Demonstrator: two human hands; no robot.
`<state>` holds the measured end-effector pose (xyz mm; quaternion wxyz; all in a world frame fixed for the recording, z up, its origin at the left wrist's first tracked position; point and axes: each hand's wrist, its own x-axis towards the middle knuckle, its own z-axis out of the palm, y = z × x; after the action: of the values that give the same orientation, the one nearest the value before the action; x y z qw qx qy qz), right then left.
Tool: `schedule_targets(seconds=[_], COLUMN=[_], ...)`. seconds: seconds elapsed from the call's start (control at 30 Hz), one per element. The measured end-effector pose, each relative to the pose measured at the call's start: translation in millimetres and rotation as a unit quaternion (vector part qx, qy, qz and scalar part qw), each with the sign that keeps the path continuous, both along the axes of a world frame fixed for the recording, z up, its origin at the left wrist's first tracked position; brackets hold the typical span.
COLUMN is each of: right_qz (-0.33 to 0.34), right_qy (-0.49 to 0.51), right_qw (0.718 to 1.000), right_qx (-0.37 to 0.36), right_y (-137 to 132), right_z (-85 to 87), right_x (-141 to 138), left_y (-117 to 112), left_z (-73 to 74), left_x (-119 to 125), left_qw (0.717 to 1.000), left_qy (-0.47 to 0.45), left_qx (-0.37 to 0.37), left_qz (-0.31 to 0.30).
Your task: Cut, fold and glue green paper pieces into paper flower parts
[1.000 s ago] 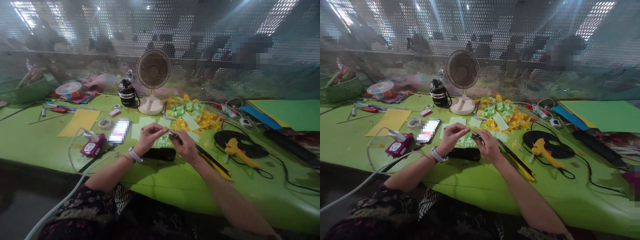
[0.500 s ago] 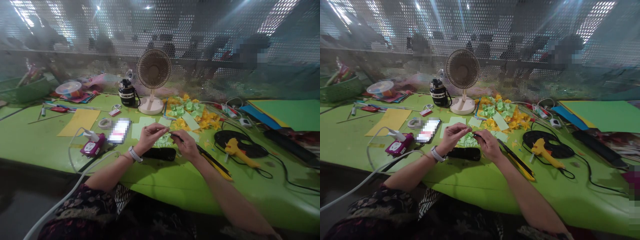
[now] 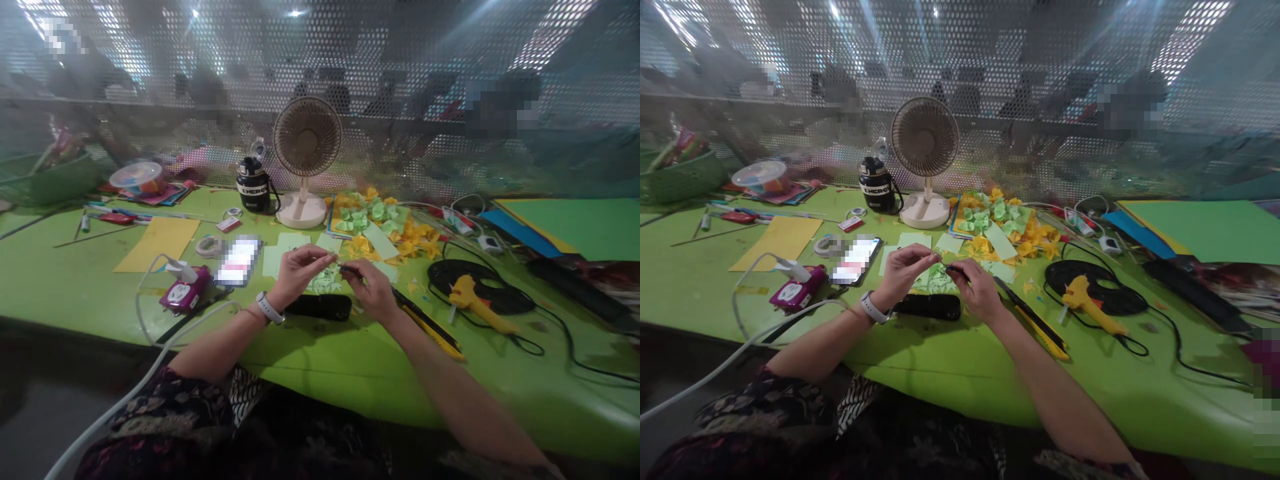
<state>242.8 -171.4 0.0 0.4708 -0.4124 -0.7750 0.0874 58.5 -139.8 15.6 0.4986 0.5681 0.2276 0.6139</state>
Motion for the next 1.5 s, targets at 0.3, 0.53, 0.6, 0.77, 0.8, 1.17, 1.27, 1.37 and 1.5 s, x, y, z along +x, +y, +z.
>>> schedule_targets(seconds=[0.3, 0.53, 0.6, 0.77, 0.8, 1.17, 1.27, 1.37, 1.5], right_qz=[-0.028, -0.04, -0.035, -0.049, -0.055, -0.045, -0.046, -0.048, -0.042], right_qy=[0.013, 0.018, 0.006, -0.004, 0.008, 0.031, -0.041, -0.078, -0.109], right_qw=[0.999, 0.998, 0.998, 0.998, 0.998, 0.996, 0.998, 0.996, 0.993], right_qx=[0.027, 0.042, 0.049, 0.029, 0.009, -0.073, -0.017, 0.007, 0.022], right_y=[0.3, -0.9, 0.2, 5.3, 6.0, -14.8, -13.6, -9.5, -6.2], right_z=[-1.6, -0.7, -0.9, -4.5, -4.8, 20.9, 18.6, 12.4, 7.5], right_x=[0.2, -0.1, 0.4, 2.2, 2.5, 1.5, 2.8, 5.2, 7.4], left_y=[0.4, -0.5, -0.6, 3.4, 4.7, 5.2, 5.9, 5.9, 4.9], left_z=[0.7, -1.5, -1.1, 2.0, 2.6, -4.4, -6.2, -5.3, -3.0], left_x=[-0.2, 0.2, 0.0, -3.4, -4.5, -12.3, -13.9, -14.5, -14.0], left_qw=[1.0, 1.0, 1.0, 0.999, 0.999, 0.869, 0.848, 0.844, 0.872], left_qy=[0.002, -0.001, -0.001, -0.006, -0.001, 0.325, 0.365, 0.386, 0.372], left_qx=[-0.015, -0.026, -0.03, -0.031, -0.021, 0.35, 0.362, 0.354, 0.308], left_qz=[0.009, 0.002, 0.005, 0.029, 0.04, 0.13, 0.131, 0.114, 0.084])
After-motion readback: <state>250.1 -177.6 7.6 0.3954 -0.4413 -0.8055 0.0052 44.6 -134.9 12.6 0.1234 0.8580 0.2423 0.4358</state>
